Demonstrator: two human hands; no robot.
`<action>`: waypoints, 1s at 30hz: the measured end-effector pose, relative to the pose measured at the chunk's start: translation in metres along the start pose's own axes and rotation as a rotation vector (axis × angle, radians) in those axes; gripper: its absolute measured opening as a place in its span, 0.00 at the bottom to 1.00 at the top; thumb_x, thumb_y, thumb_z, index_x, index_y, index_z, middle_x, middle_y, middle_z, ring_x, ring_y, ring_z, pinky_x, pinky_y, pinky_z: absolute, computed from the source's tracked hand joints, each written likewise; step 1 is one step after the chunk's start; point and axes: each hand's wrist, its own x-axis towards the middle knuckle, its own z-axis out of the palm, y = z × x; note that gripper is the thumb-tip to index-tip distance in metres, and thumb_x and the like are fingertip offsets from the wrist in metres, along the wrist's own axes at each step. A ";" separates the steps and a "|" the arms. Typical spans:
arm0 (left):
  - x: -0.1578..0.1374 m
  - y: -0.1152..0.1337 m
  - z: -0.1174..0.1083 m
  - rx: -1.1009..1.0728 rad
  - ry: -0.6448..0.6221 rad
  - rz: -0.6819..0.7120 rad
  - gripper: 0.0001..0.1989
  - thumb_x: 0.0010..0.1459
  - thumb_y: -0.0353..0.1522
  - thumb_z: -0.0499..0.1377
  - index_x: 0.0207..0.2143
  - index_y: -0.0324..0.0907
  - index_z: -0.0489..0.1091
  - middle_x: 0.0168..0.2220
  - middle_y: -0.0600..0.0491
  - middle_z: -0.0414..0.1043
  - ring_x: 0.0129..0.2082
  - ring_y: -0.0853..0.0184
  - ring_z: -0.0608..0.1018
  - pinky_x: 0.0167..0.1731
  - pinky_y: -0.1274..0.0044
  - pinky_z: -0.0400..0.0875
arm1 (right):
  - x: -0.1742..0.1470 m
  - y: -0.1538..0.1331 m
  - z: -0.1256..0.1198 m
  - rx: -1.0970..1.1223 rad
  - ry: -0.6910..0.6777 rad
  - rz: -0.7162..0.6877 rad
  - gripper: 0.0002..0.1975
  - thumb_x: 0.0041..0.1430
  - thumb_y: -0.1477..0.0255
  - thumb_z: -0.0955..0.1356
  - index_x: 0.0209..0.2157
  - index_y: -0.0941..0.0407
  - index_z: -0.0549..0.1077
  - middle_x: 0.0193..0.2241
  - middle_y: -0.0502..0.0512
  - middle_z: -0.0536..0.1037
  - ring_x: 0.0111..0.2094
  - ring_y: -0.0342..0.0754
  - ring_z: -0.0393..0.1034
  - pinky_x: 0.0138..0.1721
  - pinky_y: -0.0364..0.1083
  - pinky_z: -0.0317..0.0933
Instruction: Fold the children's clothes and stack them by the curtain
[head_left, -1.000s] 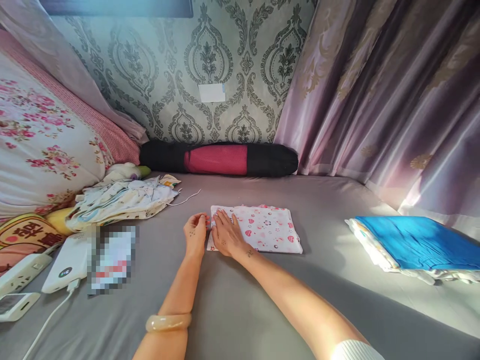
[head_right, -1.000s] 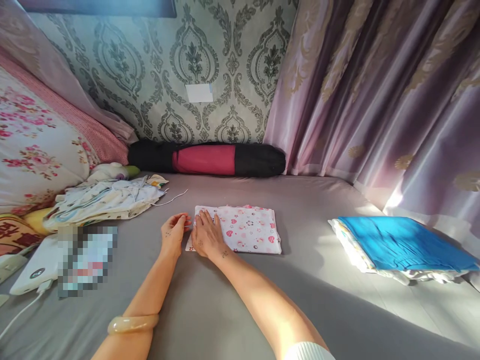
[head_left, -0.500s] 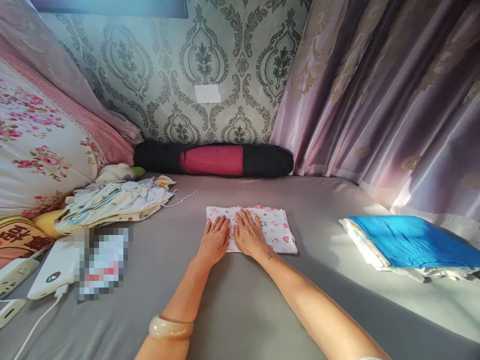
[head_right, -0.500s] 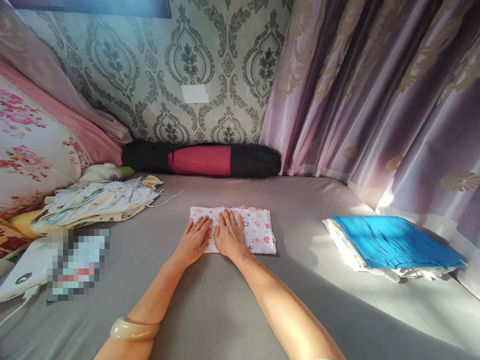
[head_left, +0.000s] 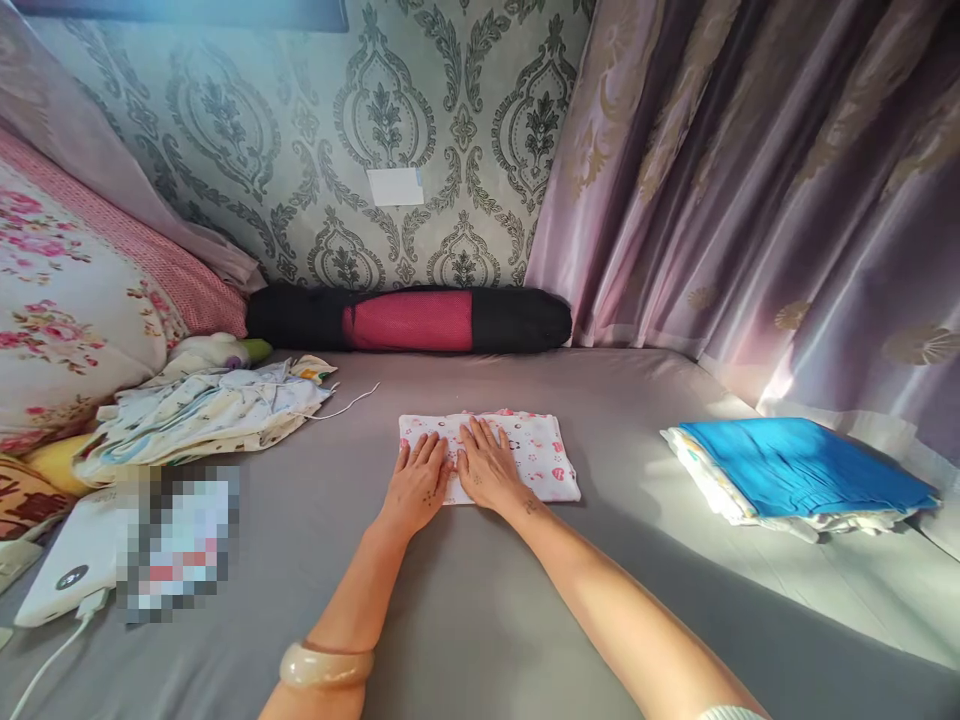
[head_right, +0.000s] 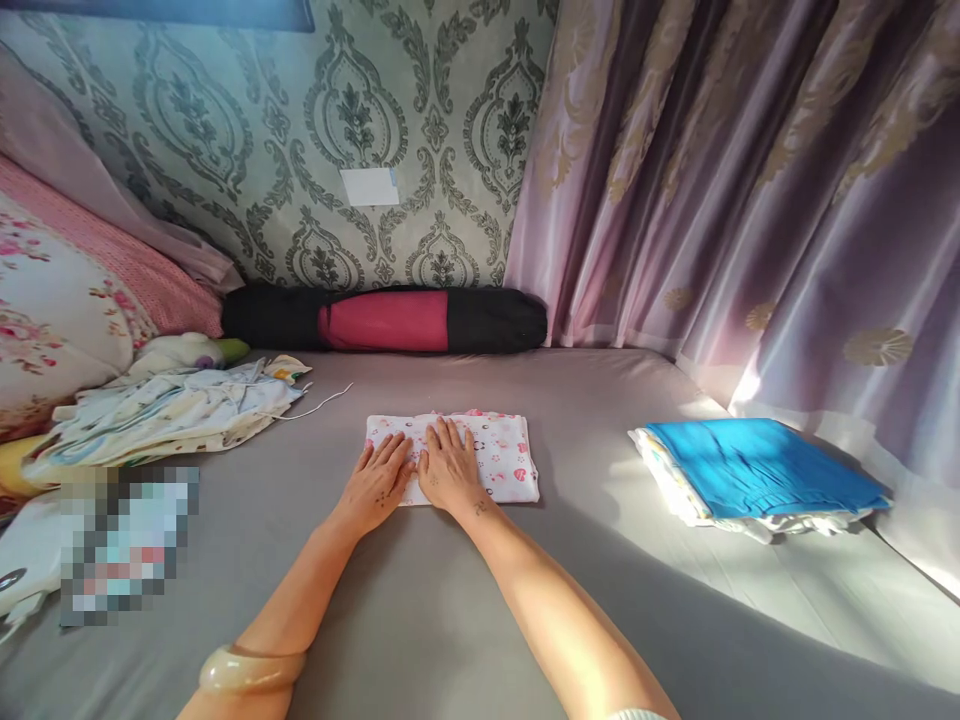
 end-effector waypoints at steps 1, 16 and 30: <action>0.000 0.001 0.000 -0.002 0.003 0.002 0.25 0.66 0.36 0.41 0.61 0.38 0.58 0.64 0.44 0.55 0.65 0.56 0.56 0.62 0.59 0.48 | -0.001 0.002 -0.002 -0.002 -0.007 0.016 0.27 0.66 0.67 0.53 0.63 0.60 0.56 0.65 0.60 0.52 0.66 0.54 0.42 0.63 0.60 0.36; -0.002 0.008 0.005 -0.004 0.023 0.086 0.27 0.64 0.44 0.43 0.61 0.43 0.59 0.64 0.43 0.54 0.65 0.56 0.55 0.61 0.58 0.47 | -0.017 0.035 -0.006 -0.030 0.030 0.070 0.28 0.66 0.63 0.54 0.64 0.59 0.55 0.65 0.62 0.51 0.66 0.56 0.42 0.63 0.61 0.34; -0.004 0.007 -0.005 -0.044 0.036 0.069 0.25 0.64 0.41 0.43 0.60 0.42 0.61 0.64 0.42 0.56 0.64 0.57 0.57 0.61 0.58 0.49 | -0.024 0.049 -0.018 -0.051 0.077 0.172 0.27 0.67 0.64 0.52 0.63 0.60 0.57 0.65 0.62 0.53 0.66 0.55 0.42 0.63 0.61 0.34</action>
